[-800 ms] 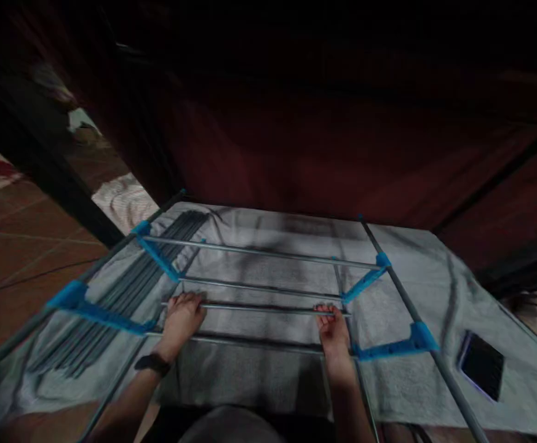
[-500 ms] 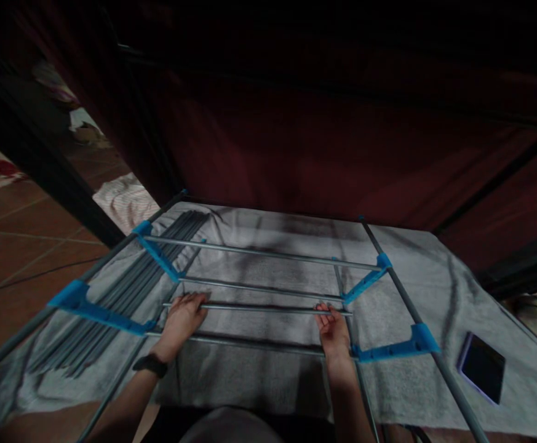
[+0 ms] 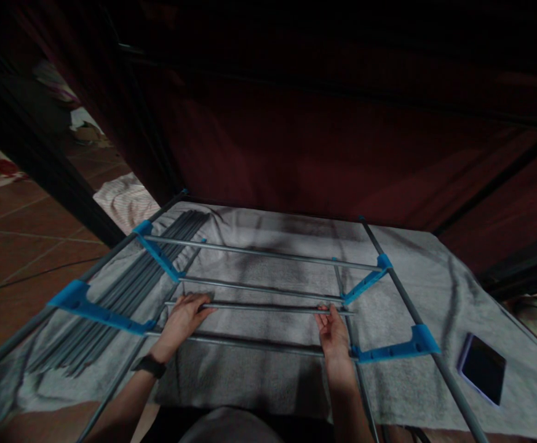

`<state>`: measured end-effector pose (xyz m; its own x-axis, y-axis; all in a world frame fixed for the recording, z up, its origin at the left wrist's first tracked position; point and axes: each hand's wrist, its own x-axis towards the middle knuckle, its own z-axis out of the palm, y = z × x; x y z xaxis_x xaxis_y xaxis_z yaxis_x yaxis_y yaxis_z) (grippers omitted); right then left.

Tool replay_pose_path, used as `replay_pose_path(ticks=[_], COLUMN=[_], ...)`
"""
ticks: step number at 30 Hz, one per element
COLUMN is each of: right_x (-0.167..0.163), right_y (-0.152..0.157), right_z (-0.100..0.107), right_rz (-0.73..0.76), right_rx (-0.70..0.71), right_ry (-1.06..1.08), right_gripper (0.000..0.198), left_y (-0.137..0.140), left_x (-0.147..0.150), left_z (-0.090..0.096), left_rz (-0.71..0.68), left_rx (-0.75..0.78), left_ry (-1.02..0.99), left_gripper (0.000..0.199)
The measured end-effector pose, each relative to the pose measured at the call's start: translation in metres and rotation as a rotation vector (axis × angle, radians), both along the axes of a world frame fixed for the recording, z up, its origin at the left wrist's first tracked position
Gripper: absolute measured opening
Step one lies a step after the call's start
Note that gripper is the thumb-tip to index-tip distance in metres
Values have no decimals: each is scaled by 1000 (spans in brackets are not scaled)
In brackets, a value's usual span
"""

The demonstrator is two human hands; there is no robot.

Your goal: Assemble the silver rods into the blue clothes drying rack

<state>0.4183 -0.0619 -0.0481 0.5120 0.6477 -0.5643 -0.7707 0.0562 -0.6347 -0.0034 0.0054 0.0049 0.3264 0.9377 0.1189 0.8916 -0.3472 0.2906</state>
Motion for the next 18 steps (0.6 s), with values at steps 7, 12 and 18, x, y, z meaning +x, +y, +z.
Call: replay_pose_path(ticks=[7,12,18], right_x=[4,7,1], right_y=[-1,0,0], right_z=[0,-2,-4], right_rz=[25,35,50], right_rx=[11,-5,-7], right_ry=[22,34,-56], right_gripper=[4,6,5], left_y=[1,2,0], left_x=[-1,-1,-2], left_z=[-3,-5,-9], left_rz=[-22,44,109], left_rx=[24,20,95], left_ry=[17,9,15], left_gripper=[28,19,14])
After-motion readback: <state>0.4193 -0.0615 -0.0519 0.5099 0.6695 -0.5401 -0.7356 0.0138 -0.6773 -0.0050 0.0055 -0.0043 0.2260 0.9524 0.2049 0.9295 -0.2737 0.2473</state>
